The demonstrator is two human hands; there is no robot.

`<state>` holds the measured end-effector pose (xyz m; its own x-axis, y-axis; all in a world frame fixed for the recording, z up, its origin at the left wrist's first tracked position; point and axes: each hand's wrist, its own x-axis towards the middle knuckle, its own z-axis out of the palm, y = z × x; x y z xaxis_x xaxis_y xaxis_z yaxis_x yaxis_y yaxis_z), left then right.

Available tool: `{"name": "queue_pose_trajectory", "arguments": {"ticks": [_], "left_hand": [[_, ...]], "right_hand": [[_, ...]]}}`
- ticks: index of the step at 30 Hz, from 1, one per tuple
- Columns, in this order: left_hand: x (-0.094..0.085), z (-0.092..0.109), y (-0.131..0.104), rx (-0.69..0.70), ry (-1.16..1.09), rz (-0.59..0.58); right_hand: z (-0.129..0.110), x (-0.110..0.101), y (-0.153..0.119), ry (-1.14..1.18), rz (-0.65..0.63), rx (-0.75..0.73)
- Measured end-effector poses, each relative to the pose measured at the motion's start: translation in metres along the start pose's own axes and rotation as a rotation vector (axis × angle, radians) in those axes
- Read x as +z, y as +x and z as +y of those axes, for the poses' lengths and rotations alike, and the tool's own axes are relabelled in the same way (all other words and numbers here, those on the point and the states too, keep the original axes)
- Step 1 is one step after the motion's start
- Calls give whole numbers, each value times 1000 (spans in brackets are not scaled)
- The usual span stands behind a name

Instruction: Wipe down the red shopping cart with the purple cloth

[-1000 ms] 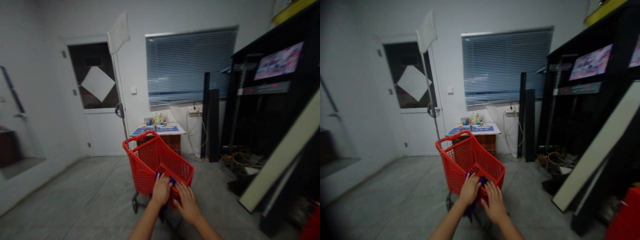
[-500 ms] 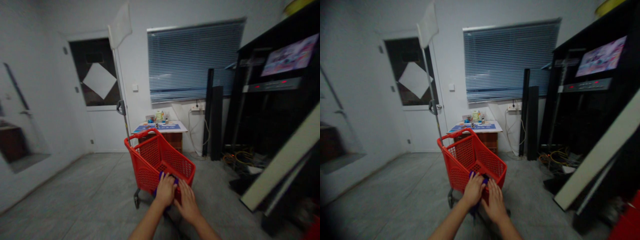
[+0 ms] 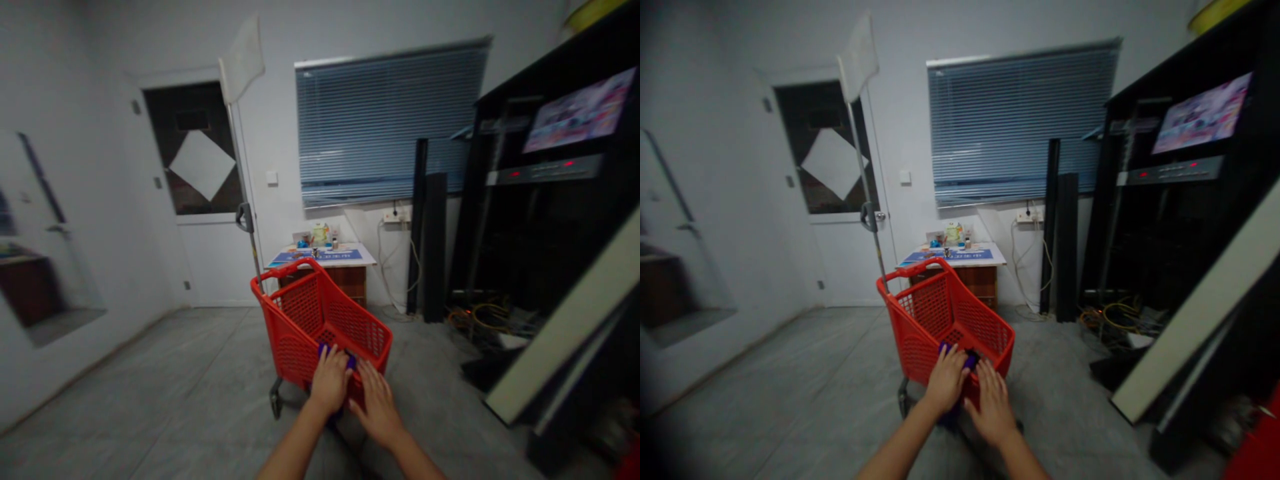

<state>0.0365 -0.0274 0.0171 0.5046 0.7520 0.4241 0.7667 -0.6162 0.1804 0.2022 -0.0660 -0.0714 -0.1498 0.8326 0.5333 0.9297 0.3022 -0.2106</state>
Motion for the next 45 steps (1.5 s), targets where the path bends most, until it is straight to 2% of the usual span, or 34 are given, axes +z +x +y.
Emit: {"name": "queue_pose_trajectory", "arguments": {"ticks": [6,12,15,18,19,21,24,30,36,41,45], "left_hand": [[-6,-9,4,20,-20,-24],[-9,-30,-4,68,-71,-44],[-16,-45,-10,103,-99,-82],[-25,-58,-17,122,-142,-121],[-27,-62,-19,120,-153,-126],[-29,-67,-23,108,-165,-121],[-28,-73,-29,91,-160,-88],[-21,-78,-33,112,-123,-46],[-25,-82,-31,118,-126,-60],[-26,-87,-33,64,-113,-26],[-20,-79,-39,-9,-59,25]], "right_hand": [[-6,-6,-5,-2,-15,49],[-21,-4,-9,4,-46,79],[-23,-16,-4,32,-132,11],[-18,-35,12,89,-251,-154],[-15,-40,19,99,-271,-162],[-8,-46,29,86,-281,-78],[-4,-39,32,88,-247,-62],[-10,-9,16,61,-112,20],[-14,-10,13,68,-112,23],[-29,-11,8,62,-134,5],[-39,-3,7,54,-99,-46]]}}
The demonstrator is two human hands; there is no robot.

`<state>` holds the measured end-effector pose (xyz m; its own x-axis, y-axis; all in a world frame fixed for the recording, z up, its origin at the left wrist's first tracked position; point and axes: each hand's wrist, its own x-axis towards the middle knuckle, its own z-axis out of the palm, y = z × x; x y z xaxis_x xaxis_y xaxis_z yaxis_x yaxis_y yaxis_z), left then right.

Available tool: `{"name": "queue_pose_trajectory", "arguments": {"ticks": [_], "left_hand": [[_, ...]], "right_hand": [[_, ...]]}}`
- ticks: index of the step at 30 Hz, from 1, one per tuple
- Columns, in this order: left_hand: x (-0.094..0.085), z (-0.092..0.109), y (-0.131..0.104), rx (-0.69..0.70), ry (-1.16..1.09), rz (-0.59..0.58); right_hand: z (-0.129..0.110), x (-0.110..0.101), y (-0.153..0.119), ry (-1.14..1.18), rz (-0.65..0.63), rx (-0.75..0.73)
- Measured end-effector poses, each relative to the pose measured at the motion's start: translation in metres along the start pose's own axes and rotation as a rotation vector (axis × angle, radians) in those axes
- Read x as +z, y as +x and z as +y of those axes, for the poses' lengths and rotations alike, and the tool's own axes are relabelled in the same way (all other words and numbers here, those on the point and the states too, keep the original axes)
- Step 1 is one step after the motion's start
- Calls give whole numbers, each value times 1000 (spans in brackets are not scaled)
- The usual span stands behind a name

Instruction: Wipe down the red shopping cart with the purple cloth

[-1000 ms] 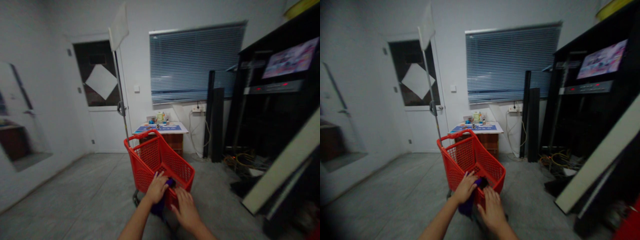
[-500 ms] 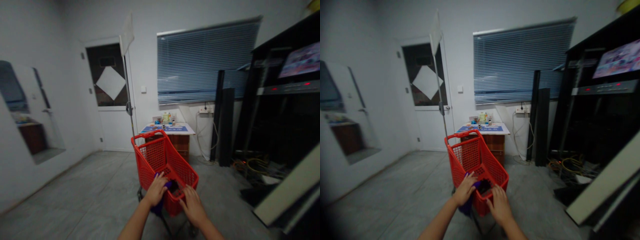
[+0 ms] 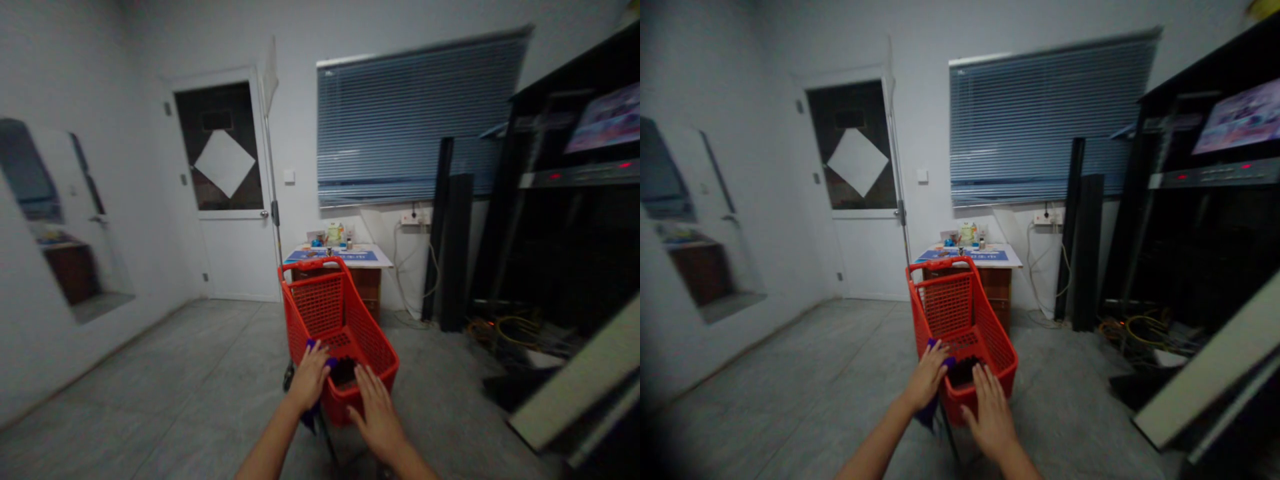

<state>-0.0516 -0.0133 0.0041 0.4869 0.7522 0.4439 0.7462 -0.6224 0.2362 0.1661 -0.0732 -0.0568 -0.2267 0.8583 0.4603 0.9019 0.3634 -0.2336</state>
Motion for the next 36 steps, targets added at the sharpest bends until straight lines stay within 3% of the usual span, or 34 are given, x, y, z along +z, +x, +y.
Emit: {"name": "queue_pose_trajectory", "arguments": {"ticks": [5,10,14,17,20,23,26,30,36], "left_hand": [[5,19,-12,53,59,7],[-1,22,-5,51,69,-34],[8,29,-2,-12,78,-3],[12,35,-6,41,66,-32],[3,37,-7,71,66,-61],[-6,36,-3,8,91,-34],[-3,40,-3,-50,116,-7],[8,48,-11,-14,132,-26],[-5,39,-10,-47,112,4]], "right_hand": [[3,9,6,-25,67,-5],[7,5,11,-42,32,-1],[7,5,13,-40,20,16],[9,5,13,-36,22,21],[9,4,12,-26,16,22],[5,3,12,-21,2,38],[-1,5,13,-16,2,56],[-2,7,13,-8,0,73],[1,11,10,-23,10,34]]}}
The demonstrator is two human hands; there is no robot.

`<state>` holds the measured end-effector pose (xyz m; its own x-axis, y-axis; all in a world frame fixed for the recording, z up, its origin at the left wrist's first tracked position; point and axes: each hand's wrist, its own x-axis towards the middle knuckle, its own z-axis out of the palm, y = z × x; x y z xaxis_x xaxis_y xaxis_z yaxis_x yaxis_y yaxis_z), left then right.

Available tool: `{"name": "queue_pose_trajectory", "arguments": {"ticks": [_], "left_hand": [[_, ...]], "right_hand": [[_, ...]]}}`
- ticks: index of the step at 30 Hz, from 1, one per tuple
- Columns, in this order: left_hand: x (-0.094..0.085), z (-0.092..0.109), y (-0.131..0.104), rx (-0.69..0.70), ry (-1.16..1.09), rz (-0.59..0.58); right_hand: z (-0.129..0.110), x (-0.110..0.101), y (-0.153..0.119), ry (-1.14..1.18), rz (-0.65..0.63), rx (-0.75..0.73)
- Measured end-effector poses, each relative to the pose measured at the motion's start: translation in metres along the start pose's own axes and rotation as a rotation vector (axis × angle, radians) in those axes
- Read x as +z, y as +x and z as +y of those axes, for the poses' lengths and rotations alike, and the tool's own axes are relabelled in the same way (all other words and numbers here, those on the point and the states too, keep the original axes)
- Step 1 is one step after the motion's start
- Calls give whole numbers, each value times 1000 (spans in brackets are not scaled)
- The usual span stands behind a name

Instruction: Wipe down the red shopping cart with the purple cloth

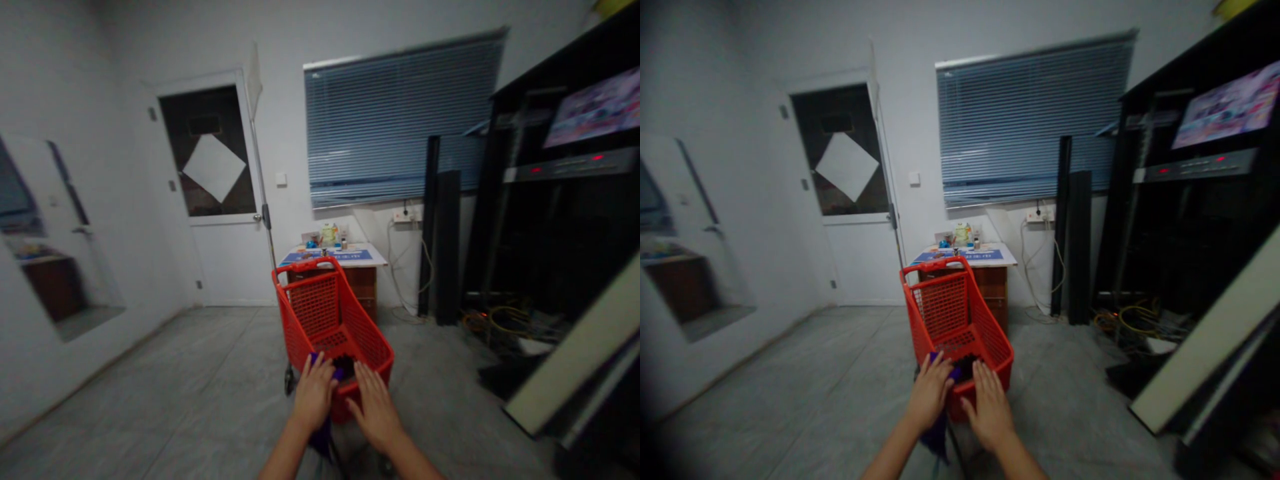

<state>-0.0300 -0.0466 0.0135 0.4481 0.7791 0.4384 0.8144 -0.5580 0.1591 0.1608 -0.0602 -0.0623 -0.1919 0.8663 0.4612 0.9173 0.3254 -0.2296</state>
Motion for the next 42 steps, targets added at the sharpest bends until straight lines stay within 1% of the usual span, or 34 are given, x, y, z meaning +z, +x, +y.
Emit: {"name": "queue_pose_trajectory", "arguments": {"ticks": [2,4,6,9,13,16,19,22,25,28,31,32,34,35,39,42], "left_hand": [[-2,-3,2,-31,5,15],[1,-3,0,-25,2,18],[5,-2,-3,16,-16,5],[10,-2,-8,74,-40,-9],[16,-11,-13,104,-32,28],[21,-20,-16,163,-35,35],[22,-27,-20,204,-43,34],[17,-35,-23,191,-55,44],[9,-45,-24,159,-83,29],[3,-58,-25,83,-146,20],[5,-70,-26,-7,-190,74],[8,-72,-26,-34,-194,94],[17,-71,-27,-87,-189,127],[22,-67,-28,-115,-179,139],[42,-40,-26,-226,-105,180],[42,-28,-20,-191,-48,167]], "right_hand": [[0,7,-1,-11,47,-7],[0,15,-1,-28,94,-4],[1,22,-1,-42,121,-15],[3,27,-2,-51,129,-36],[4,31,-5,-42,134,-29],[3,37,-10,-51,182,-23],[-3,42,-15,-75,239,-40],[-17,47,-18,-75,260,-21],[-36,48,-16,-60,240,10],[-49,43,-10,-24,151,-18],[-48,29,0,25,46,-91],[-44,24,3,30,34,-82],[-36,16,9,25,23,-28],[-32,13,11,29,9,-30],[-21,12,16,28,-17,-54],[-16,11,16,22,-18,-38]]}}
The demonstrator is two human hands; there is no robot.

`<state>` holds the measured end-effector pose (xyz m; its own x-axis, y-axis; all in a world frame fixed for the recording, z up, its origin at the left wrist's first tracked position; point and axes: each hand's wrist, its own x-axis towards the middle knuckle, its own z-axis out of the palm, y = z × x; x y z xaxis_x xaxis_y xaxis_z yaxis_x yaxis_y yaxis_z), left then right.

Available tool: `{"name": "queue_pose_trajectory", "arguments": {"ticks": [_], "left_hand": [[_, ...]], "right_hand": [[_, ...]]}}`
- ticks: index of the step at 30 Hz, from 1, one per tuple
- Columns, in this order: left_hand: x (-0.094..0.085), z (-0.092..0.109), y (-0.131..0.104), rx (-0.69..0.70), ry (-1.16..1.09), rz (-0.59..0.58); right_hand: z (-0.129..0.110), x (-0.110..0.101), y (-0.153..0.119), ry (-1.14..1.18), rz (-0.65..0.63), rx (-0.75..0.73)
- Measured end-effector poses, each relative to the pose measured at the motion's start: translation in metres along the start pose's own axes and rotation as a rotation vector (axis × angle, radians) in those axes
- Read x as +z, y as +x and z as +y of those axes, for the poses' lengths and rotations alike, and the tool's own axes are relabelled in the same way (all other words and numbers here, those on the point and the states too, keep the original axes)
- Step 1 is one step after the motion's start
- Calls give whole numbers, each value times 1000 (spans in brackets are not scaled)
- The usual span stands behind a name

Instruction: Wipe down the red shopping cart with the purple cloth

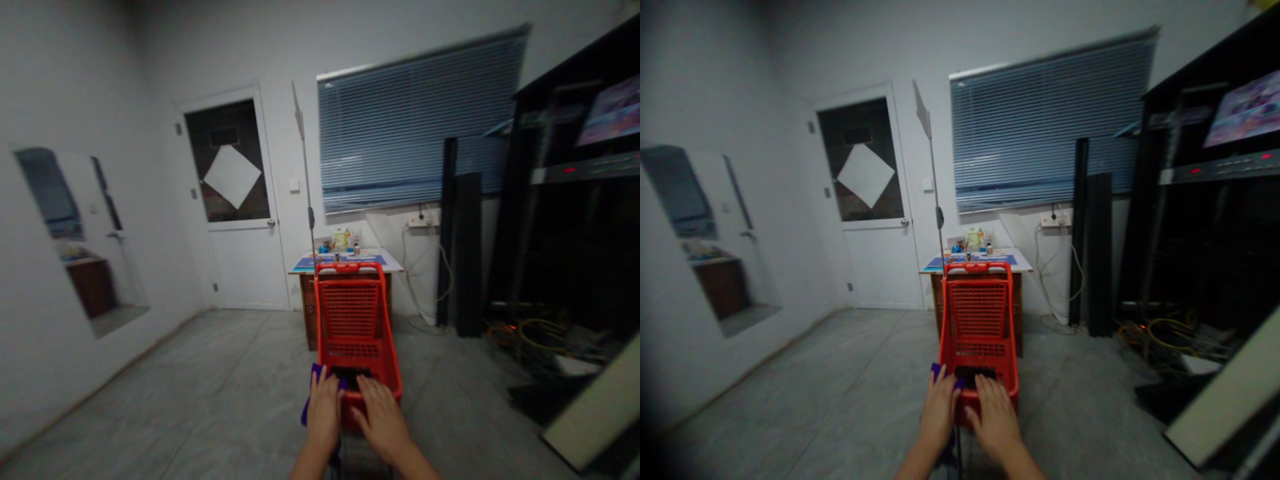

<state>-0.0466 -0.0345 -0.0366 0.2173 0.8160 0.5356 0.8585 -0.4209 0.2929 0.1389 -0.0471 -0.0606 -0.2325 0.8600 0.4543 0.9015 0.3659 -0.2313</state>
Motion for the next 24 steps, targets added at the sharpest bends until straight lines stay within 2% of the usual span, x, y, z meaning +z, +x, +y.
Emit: {"name": "queue_pose_trajectory", "arguments": {"ticks": [4,9,12,15,19,24], "left_hand": [[-8,-1,11,17,83,-2],[2,9,6,-16,100,-2],[1,16,5,28,92,-48],[-9,11,11,86,88,-65],[-8,7,13,21,90,-8],[2,27,9,47,46,-29]], "right_hand": [[3,-3,2,16,-26,-4],[3,3,4,13,39,-3],[5,4,4,3,56,-3],[8,2,3,-7,56,-1],[7,3,4,-16,60,-3],[6,2,4,-4,82,-3]]}}
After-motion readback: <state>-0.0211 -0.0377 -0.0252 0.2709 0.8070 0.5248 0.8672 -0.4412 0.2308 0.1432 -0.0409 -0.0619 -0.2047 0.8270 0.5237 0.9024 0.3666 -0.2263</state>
